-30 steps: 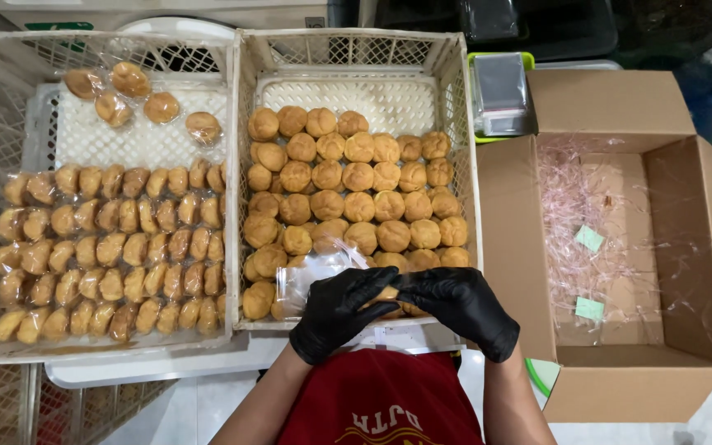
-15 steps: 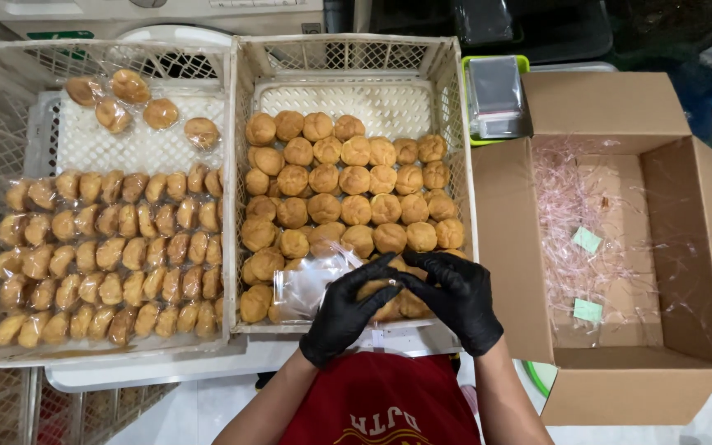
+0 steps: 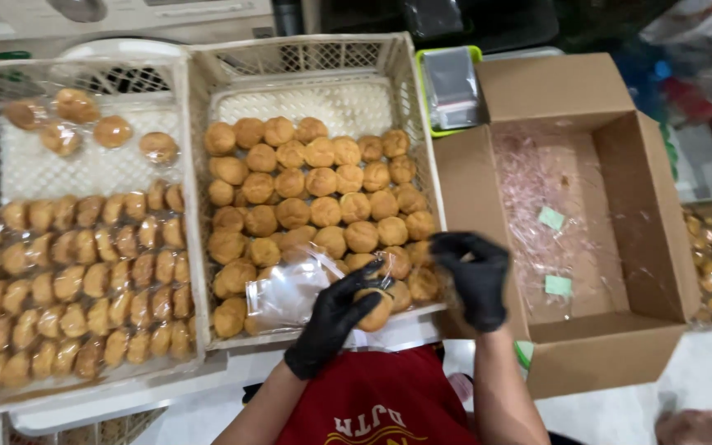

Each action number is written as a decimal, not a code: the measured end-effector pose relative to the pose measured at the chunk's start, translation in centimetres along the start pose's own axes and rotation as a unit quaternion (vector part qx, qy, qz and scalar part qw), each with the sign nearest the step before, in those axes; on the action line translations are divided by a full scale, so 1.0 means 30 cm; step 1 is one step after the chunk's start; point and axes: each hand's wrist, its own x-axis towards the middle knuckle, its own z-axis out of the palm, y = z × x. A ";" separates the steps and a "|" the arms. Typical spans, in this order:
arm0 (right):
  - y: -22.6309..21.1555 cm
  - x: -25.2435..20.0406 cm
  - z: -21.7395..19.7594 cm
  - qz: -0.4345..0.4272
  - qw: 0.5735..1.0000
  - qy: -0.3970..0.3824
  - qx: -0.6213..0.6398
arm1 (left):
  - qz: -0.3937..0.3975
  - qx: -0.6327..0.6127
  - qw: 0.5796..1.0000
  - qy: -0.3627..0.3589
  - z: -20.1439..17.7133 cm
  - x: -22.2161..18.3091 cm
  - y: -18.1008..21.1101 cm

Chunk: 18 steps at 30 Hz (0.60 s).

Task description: Picking up individual pastries from a crate and placing them into small plastic bags for packaging.

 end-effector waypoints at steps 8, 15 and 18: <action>0.277 0.355 -0.623 -0.249 0.653 0.103 -0.708 | -0.045 -0.031 0.999 -0.001 -0.023 -0.007 0.015; 0.096 0.350 -0.588 -0.089 0.990 0.110 -0.012 | -0.073 0.004 0.997 -0.022 -0.049 -0.011 0.054; 0.041 0.299 -0.590 -0.058 0.991 0.116 0.037 | -0.086 0.000 0.995 0.043 -0.065 0.000 0.035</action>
